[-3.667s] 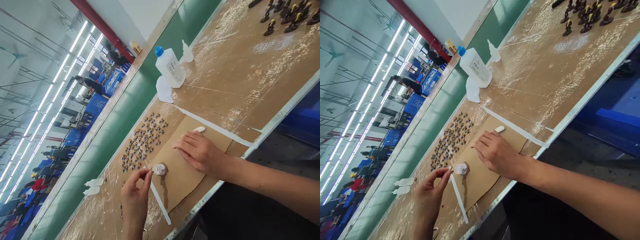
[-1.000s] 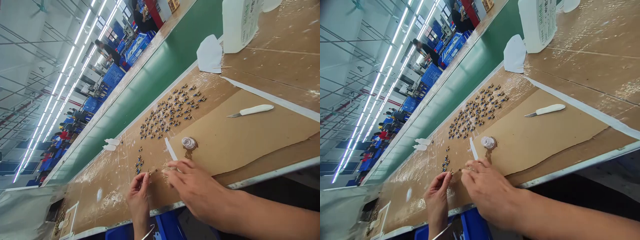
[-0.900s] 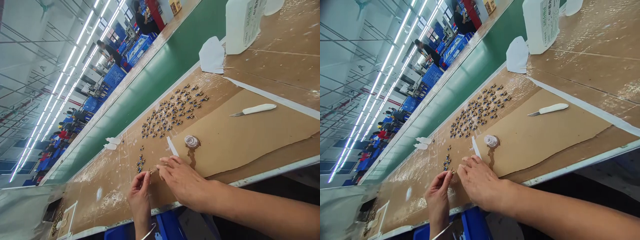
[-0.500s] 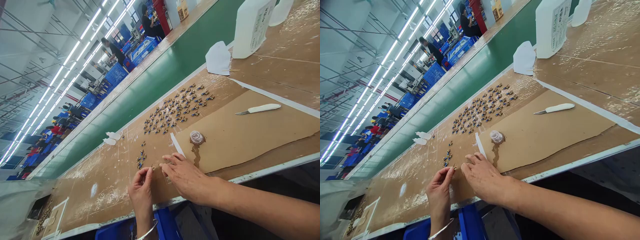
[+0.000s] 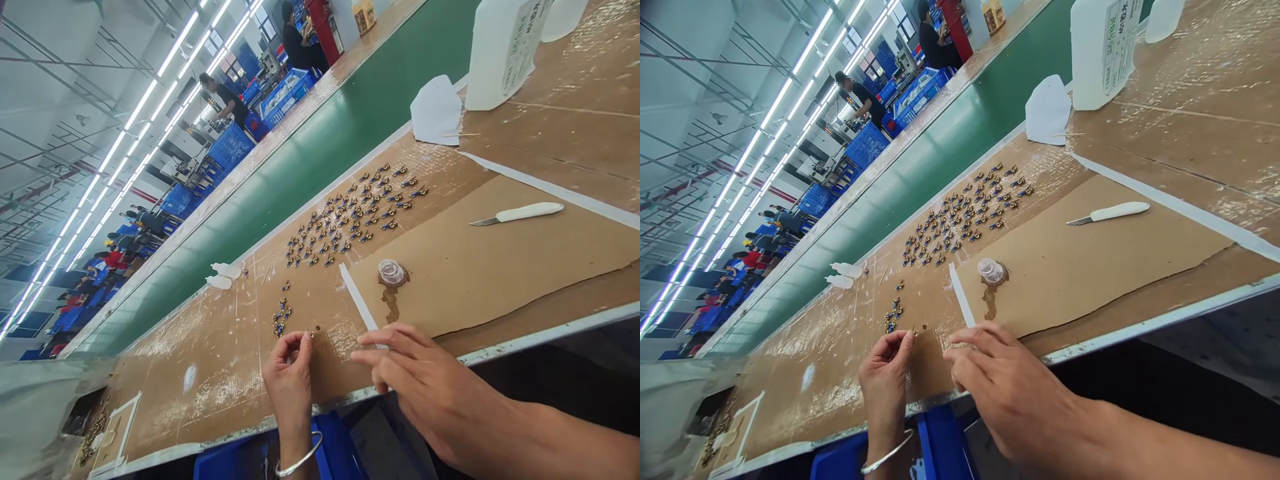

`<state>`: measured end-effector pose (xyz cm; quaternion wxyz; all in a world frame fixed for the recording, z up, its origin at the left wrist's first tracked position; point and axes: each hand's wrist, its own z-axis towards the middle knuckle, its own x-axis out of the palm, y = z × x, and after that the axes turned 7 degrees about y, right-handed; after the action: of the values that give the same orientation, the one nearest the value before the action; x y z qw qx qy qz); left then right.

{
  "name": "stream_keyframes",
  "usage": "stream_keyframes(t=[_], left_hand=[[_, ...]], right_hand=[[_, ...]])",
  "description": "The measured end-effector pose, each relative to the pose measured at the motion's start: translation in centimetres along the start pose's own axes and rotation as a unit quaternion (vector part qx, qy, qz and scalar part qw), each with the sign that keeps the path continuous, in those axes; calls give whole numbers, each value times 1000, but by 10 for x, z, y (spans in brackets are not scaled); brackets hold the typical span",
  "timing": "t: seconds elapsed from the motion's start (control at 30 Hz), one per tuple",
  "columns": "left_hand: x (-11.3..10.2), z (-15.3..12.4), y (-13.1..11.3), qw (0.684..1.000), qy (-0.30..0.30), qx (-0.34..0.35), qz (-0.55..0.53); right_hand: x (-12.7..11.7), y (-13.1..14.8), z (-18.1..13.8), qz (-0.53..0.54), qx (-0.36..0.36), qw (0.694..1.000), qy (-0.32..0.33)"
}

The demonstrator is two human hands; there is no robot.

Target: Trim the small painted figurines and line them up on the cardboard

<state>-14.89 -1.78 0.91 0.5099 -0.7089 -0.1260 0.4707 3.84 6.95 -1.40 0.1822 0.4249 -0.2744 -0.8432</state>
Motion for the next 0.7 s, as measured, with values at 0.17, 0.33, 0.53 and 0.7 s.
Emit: stream_keyframes(t=[0.17,0.33,0.53,0.7], left_hand=[[-13,0,3,998,-59,8,16],[-144,12,15,983,-173,13,59],[-250,43,45,968,-240,-11,78],[-249,44,43,971,-225,6,82]], right_hand=[[11,-5,34,-82,25,988,130],[33,-9,62,-118,32,975,188],[41,-7,55,-120,28,973,194],[42,-1,52,-112,22,977,179]])
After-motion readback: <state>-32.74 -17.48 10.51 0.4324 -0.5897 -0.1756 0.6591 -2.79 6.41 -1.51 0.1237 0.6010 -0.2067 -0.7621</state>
